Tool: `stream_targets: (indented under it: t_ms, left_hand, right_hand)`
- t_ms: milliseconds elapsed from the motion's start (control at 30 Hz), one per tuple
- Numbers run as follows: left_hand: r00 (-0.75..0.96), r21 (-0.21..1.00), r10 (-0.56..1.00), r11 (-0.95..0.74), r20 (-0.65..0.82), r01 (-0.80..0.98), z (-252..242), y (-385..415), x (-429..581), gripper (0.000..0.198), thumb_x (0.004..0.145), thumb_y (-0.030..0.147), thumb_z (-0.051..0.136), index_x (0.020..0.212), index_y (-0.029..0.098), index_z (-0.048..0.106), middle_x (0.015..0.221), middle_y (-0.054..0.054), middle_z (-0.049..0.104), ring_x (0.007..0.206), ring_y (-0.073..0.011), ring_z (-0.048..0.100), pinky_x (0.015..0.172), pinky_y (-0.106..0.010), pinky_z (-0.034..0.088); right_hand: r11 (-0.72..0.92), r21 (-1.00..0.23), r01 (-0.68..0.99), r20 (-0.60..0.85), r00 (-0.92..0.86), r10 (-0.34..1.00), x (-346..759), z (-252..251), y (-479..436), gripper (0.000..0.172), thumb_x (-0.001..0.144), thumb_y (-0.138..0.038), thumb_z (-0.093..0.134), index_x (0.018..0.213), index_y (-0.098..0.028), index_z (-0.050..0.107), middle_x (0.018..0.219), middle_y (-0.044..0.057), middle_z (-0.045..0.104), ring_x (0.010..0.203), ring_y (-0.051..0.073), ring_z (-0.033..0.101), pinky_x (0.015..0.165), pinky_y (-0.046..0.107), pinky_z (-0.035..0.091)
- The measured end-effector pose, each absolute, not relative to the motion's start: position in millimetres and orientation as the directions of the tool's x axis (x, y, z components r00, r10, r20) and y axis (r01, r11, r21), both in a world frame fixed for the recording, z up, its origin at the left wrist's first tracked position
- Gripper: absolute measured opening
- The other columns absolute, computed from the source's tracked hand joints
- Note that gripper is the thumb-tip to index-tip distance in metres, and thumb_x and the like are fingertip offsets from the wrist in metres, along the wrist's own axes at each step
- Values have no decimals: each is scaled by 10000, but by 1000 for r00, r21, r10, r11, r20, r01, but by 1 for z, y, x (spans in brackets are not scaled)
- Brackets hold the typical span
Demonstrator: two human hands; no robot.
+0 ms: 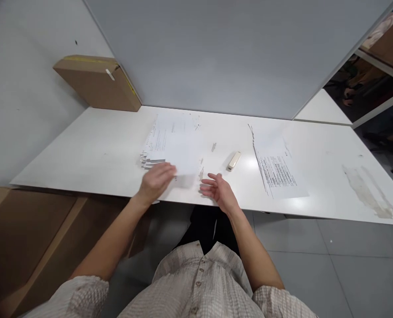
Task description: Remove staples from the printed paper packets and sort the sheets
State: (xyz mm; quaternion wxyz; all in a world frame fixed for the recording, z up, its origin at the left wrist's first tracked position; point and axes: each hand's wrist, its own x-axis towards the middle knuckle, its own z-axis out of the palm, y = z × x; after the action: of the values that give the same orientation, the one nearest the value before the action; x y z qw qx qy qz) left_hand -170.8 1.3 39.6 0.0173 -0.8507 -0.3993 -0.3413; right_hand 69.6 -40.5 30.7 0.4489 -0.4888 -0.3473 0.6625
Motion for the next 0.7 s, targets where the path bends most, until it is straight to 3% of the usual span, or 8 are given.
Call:
stream_targets:
  t_ms: [67,167,233,333,433,567,700]
  left_hand:
    - [599,226,578,-797,555,560,39,-17,-159,146,876,225,523,939,202,653,973,-66,699,1034,-199,608,915,-391,497]
    - [685,228,499,-863,532,451,37,-21,-152,206,859,346,554,973,199,642,956,-57,700,1033,-203,608,916,-380,498]
    - [592,247,587,-793,552,556,38,-6,-157,254,874,373,521,1014,190,630,959,-68,694,988,-201,622,906,-391,502]
    - [381,241,770,-554,512,797,42,29,-173,268,883,290,507,1097,157,598,1078,-138,646,1049,-255,582,929,-464,468]
    - [395,158,817,-495,421,854,42,54,-186,265,869,155,457,1092,128,598,1129,-175,609,1073,-291,550,888,-472,477]
    - [433,81,811,-500,393,862,38,59,-191,354,825,30,333,920,148,653,957,-128,664,924,-254,595,734,-389,520]
    - [336,174,837,-442,432,880,36,56,-187,261,806,96,409,725,171,646,766,-88,670,790,-233,605,681,-363,510]
  right_hand:
    - [-440,-807,-394,-406,-171,898,65,29,-32,566,782,-663,468,1059,-184,585,1001,104,684,888,236,664,767,372,546]
    - [-447,-805,-390,-460,-66,885,65,22,-28,356,719,-416,675,976,-175,623,955,80,712,874,239,668,777,353,546]
    - [-470,-812,-346,-494,-22,869,70,17,-33,279,699,-317,696,926,-165,642,916,79,722,840,244,674,775,359,546]
    - [-504,-814,-287,-521,-21,853,79,13,-45,238,728,-333,661,896,-164,655,893,89,726,810,254,680,746,373,553]
    - [-527,-806,-268,-538,-39,842,86,15,-56,249,728,-360,665,885,-167,661,907,95,725,807,256,682,741,377,558]
    - [-537,-798,-273,-546,-48,836,88,17,-59,250,710,-369,684,859,-170,670,901,88,728,801,254,683,757,382,557]
    - [-535,-796,-284,-543,-55,838,86,17,-57,220,710,-359,680,833,-177,671,876,82,730,792,258,682,755,391,556]
